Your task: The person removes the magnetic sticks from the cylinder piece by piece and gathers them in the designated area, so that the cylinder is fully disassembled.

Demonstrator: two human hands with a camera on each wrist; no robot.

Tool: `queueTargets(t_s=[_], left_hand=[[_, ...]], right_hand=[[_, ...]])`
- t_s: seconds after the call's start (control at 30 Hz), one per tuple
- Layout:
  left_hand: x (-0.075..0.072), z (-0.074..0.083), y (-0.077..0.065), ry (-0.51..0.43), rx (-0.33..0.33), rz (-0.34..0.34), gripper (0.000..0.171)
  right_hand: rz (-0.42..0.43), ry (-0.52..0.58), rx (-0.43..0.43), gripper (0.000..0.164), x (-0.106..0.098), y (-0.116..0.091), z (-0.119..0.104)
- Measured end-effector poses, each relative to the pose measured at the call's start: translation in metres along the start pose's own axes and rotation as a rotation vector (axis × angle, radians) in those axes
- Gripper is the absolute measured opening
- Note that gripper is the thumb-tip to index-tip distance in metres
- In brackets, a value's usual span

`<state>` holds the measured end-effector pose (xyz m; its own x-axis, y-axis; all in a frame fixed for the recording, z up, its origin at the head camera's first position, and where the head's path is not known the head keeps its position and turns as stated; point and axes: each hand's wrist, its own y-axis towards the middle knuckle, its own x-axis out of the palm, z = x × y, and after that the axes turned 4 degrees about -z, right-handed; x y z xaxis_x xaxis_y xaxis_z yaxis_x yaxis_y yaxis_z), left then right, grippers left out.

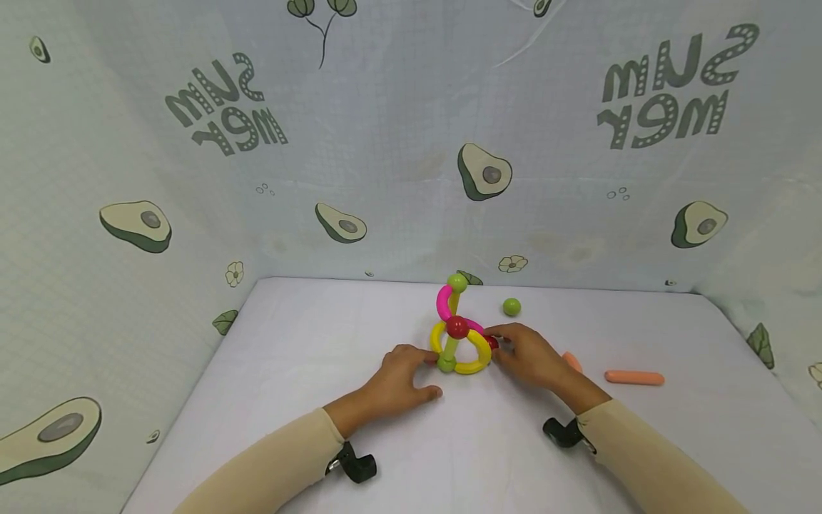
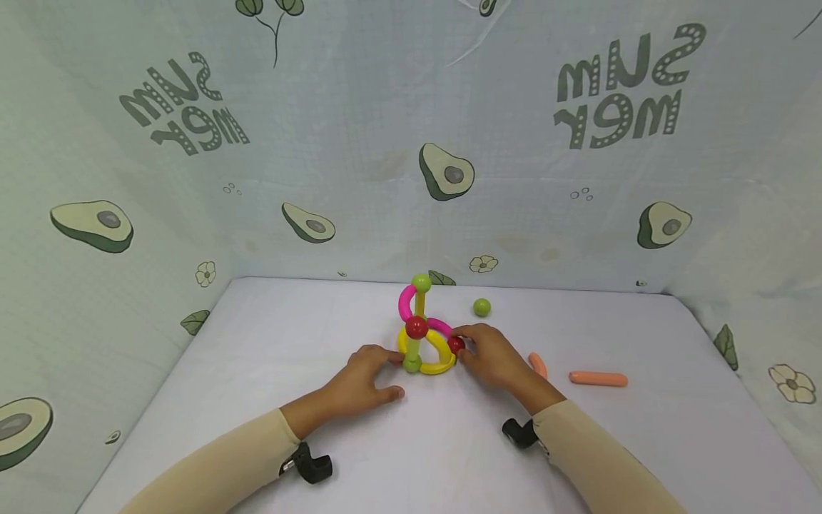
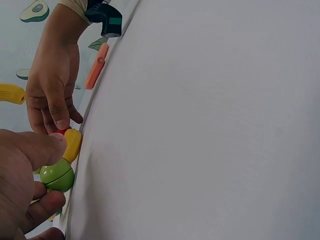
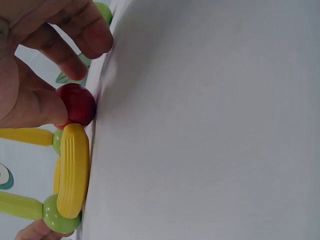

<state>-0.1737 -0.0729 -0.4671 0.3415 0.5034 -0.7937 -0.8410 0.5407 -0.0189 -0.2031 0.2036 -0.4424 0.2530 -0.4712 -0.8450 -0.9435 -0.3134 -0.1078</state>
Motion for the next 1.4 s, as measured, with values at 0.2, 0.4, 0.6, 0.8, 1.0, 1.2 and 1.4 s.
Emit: queueTargets(t_s=[0.2,0.4,0.6,0.8,1.0,1.2,1.4], left_hand=[[-0.002,0.004,-0.003,-0.028,-0.024,0.086,0.049],[-0.012,0.014,-0.002,-0.097,0.078,0.324,0.049],[-0.022,0.030,0.002,-0.091,0.225,0.360,0.063],[-0.022,0.039,0.008,-0.132,0.214,0.277,0.066],[-0.023,0.042,0.015,-0.107,0.244,0.302,0.059],[-0.023,0.045,0.018,-0.114,0.210,0.349,0.054],[-0.021,0.046,0.020,-0.128,0.179,0.391,0.050]], right_hand=[[0.107,0.035,-0.041,0.041,-0.003,-0.006,-0.004],[0.212,0.110,-0.165,0.038,-0.017,-0.026,-0.022],[0.178,0.074,-0.254,0.049,-0.021,-0.040,-0.033],[0.147,0.004,-0.265,0.061,-0.016,-0.044,-0.041],[0.174,-0.023,-0.327,0.062,-0.015,-0.045,-0.044],[0.126,0.091,-0.438,0.063,-0.016,-0.044,-0.042],[0.025,0.154,-0.437,0.073,-0.018,-0.044,-0.041]])
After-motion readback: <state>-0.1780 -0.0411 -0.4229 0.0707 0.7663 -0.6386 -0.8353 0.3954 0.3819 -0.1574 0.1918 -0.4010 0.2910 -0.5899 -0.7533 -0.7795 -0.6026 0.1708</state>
